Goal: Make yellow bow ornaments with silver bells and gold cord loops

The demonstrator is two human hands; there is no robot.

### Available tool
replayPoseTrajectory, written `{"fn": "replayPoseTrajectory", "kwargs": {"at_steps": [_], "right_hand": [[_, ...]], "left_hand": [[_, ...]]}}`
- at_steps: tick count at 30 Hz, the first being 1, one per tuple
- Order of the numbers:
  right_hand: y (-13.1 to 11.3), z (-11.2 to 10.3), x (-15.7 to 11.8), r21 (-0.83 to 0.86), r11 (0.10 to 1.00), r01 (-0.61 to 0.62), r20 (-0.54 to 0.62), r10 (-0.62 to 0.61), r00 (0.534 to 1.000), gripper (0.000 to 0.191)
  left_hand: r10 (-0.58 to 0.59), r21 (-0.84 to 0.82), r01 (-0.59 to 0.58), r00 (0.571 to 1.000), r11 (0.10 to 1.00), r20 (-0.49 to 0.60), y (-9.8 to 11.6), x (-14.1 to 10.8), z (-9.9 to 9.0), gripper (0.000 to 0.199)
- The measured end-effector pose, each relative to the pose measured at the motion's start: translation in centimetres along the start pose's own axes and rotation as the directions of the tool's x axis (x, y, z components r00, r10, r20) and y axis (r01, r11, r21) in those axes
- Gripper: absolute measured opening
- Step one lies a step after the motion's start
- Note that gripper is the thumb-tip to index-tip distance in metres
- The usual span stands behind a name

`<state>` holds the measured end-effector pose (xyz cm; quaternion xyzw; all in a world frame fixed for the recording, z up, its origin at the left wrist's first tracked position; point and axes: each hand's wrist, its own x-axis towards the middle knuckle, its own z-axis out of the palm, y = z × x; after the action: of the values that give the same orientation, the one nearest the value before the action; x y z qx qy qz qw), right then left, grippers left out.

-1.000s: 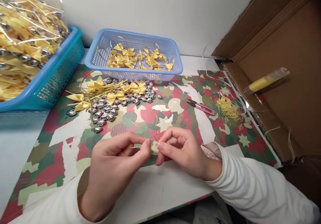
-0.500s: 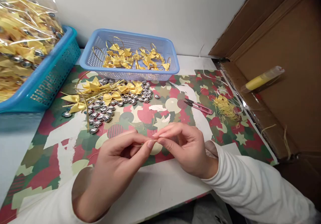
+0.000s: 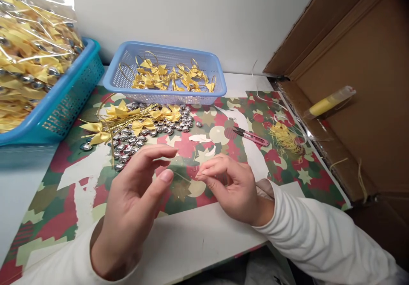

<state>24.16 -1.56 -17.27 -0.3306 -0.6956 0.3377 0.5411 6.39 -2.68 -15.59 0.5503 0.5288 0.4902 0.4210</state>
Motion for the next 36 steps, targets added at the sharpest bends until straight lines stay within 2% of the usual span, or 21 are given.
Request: {"fn": "replayPoseTrajectory", "kwargs": {"at_steps": [1,3,6,9,12,17,20,23,26,32,36], "right_hand": [[0.0,0.0,0.0,-0.006,1.0,-0.002,0.005,0.002,1.0,0.014],[0.1,0.0,-0.1,-0.026,1.0,0.0,0.007,0.0,1.0,0.015],[0.3,0.0,-0.2,-0.061,0.998,0.005,0.016,-0.004,1.0,0.015],[0.4,0.1,-0.3,-0.072,0.997,0.013,0.027,-0.011,1.0,0.014],[0.4,0.0,-0.3,-0.082,0.996,0.023,0.032,-0.02,0.999,0.015],[0.4,0.0,-0.2,-0.072,0.997,-0.022,0.04,0.025,0.999,0.015],[0.3,-0.1,-0.2,-0.032,0.993,-0.118,0.022,0.118,0.993,0.011],[0.1,-0.1,-0.2,-0.002,0.963,-0.268,0.001,0.268,0.963,0.009],[-0.2,-0.2,-0.3,0.023,0.94,-0.34,0.068,0.338,0.939,0.012],[-0.5,-0.2,-0.1,0.027,0.945,-0.326,0.256,0.309,0.916,0.018],[-0.4,-0.3,0.0,0.062,0.955,-0.291,0.301,0.26,0.918,0.02]], "left_hand": [[0.006,0.004,-0.006,1.0,1.0,0.021,0.1,-0.1,0.0,0.019],[-0.035,0.004,0.035,0.988,0.999,0.151,0.3,-0.3,0.3,0.02],[-0.172,-0.045,0.203,0.914,0.978,0.366,0.7,-0.5,0.8,0.02],[-0.264,-0.099,0.336,0.863,0.937,0.431,0.7,-0.4,1.1,0.018],[-0.31,-0.089,0.383,0.846,0.919,0.434,0.6,-0.2,1.1,0.024],[-0.286,-0.045,0.324,0.886,0.945,0.366,0.5,-0.2,0.8,0.03],[-0.272,-0.002,0.289,0.904,0.957,0.331,0.5,-0.3,0.7,0.033],[-0.246,-0.002,0.256,0.93,0.967,0.274,0.5,-0.5,0.6,0.034],[-0.219,-0.013,0.226,0.952,0.974,0.212,0.5,-0.7,0.7,0.032],[-0.206,0.024,0.205,0.961,0.979,0.186,0.4,-0.9,0.8,0.032],[-0.211,0.045,0.206,0.956,0.978,0.202,0.4,-0.9,0.7,0.035]]}}
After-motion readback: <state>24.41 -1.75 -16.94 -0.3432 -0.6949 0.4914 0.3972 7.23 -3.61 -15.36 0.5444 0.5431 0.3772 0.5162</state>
